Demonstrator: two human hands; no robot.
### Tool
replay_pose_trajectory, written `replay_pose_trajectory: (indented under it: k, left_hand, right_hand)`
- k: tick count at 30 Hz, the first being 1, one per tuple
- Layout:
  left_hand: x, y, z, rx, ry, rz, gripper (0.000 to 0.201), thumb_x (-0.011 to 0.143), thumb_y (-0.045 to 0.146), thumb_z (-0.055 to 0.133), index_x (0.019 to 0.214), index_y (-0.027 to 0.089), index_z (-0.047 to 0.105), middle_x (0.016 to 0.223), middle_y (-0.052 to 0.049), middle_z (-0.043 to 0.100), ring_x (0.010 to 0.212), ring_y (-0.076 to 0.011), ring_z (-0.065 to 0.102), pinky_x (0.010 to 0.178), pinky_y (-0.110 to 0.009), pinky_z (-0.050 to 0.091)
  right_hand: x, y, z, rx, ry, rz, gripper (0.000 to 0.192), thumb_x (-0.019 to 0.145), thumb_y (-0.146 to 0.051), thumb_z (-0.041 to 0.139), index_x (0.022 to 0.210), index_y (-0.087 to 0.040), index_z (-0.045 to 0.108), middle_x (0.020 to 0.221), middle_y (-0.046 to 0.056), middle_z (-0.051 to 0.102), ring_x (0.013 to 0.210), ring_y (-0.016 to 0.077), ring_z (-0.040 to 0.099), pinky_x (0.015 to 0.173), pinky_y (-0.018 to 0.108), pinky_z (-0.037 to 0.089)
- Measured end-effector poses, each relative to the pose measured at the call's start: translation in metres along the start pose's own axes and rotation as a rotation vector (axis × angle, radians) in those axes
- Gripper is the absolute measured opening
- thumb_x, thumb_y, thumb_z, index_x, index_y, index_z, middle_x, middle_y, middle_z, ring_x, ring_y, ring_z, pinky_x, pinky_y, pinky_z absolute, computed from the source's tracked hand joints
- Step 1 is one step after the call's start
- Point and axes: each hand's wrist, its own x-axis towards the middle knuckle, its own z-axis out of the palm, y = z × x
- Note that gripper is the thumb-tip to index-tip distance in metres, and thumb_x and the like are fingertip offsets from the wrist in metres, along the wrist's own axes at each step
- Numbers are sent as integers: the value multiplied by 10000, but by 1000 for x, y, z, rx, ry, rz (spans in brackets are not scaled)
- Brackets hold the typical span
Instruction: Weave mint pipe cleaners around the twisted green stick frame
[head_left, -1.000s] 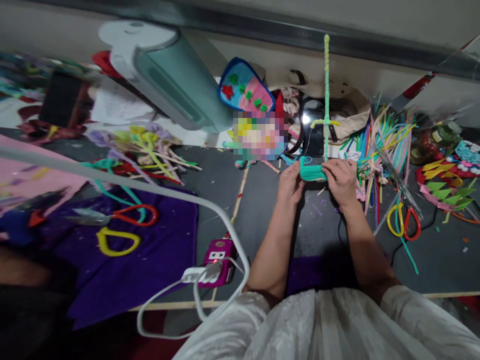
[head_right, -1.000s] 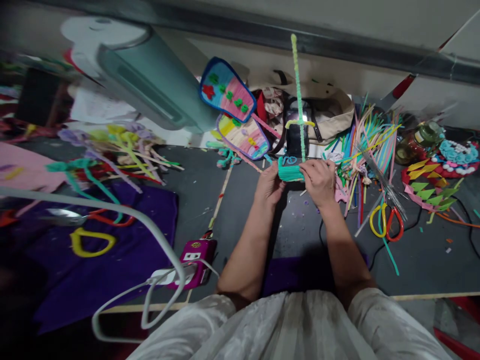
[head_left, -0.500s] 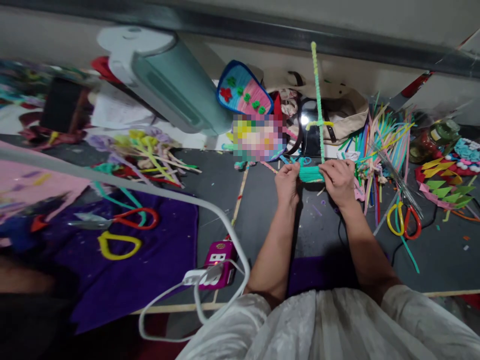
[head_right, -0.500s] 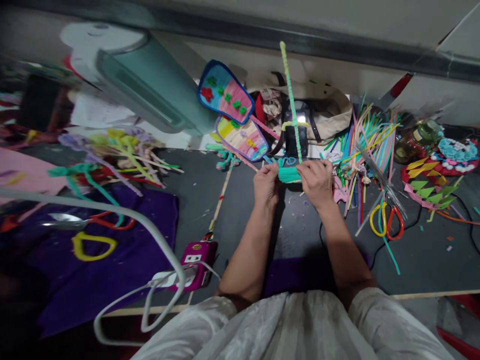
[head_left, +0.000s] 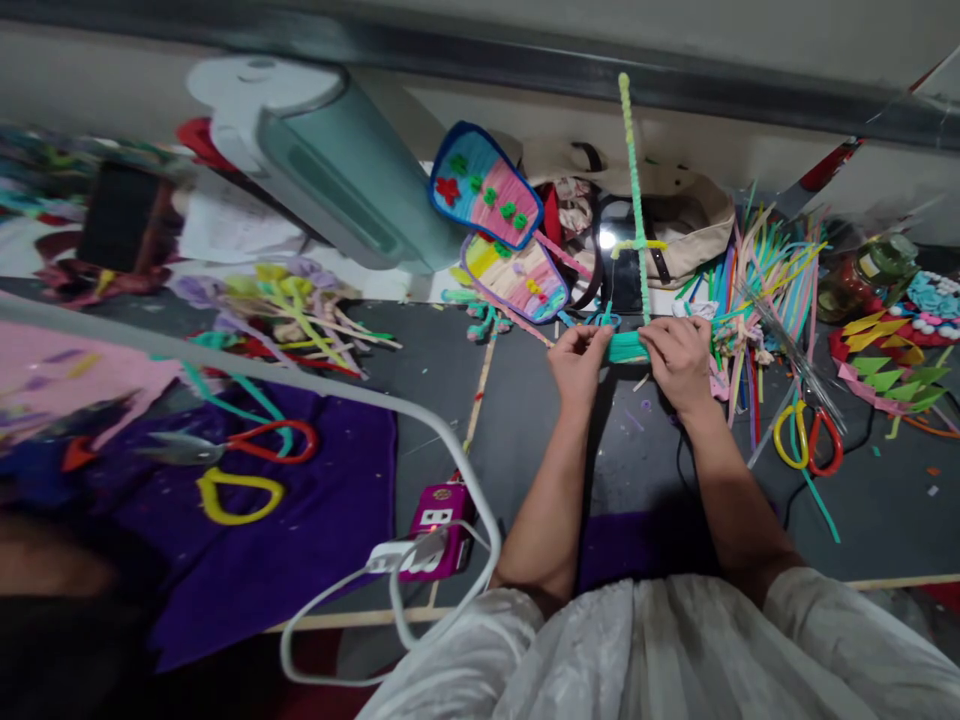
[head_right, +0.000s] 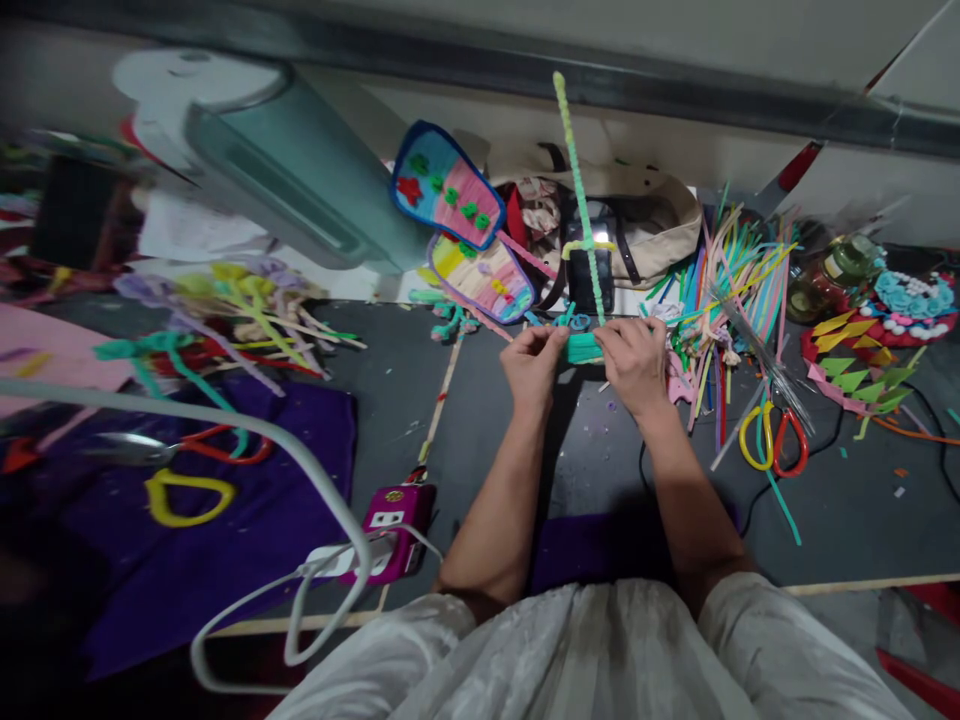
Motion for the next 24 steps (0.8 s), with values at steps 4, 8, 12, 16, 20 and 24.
replay_pose_trajectory:
  k: [4, 8, 12, 16, 20, 24]
  left_hand:
    - [-1, 4, 2, -1, 23, -49, 192, 697, 293, 849, 653, 160, 718, 591, 28, 582, 559, -95, 463, 551, -216, 360]
    - [-1, 6, 2, -15, 40, -73, 197, 722, 259, 818, 604, 161, 694, 555, 41, 535, 532, -86, 423, 530, -212, 336]
    - [0, 5, 1, -61, 32, -107, 236, 719, 281, 833, 591, 161, 675, 534, 47, 499, 518, -79, 416, 530, -208, 341]
    - [2, 1, 0, -146, 7, -166, 268, 692, 348, 870, 621, 160, 693, 546, 41, 540, 511, -76, 445, 528, -208, 369]
    - [3, -3, 2, -278, -21, -251, 294, 657, 377, 906, 664, 156, 711, 587, 26, 606, 516, -78, 504, 536, -209, 413]
    - [3, -8, 2, -409, -106, -414, 303, 665, 382, 913, 746, 165, 718, 666, 2, 673, 574, -112, 596, 596, -244, 492]
  right_hand:
    - [1, 0, -1, 7, -42, 16, 210, 1016, -259, 524, 998, -237, 732, 988, 52, 734, 956, 206, 629, 965, 416, 328]
    - [0, 3, -2, 27, -102, 29, 205, 1010, -245, 531, 1042, -249, 733, 1016, 50, 721, 989, 210, 621, 977, 422, 329]
    - [0, 7, -3, 72, -125, 27, 220, 1016, -253, 519, 1085, -258, 728, 1030, 47, 719, 1012, 207, 622, 969, 415, 342]
    - [0, 8, -3, 87, -144, 32, 203, 1010, -247, 531, 1067, -247, 726, 1021, 50, 724, 1017, 210, 624, 961, 411, 338]
    - [1, 8, -3, 79, -133, 39, 183, 1002, -237, 545, 1012, -236, 728, 999, 50, 725, 1013, 213, 626, 951, 405, 338]
    - [1, 9, -3, 83, -129, 57, 186, 1000, -234, 542, 1010, -246, 728, 1003, 49, 726, 1014, 218, 630, 960, 407, 344]
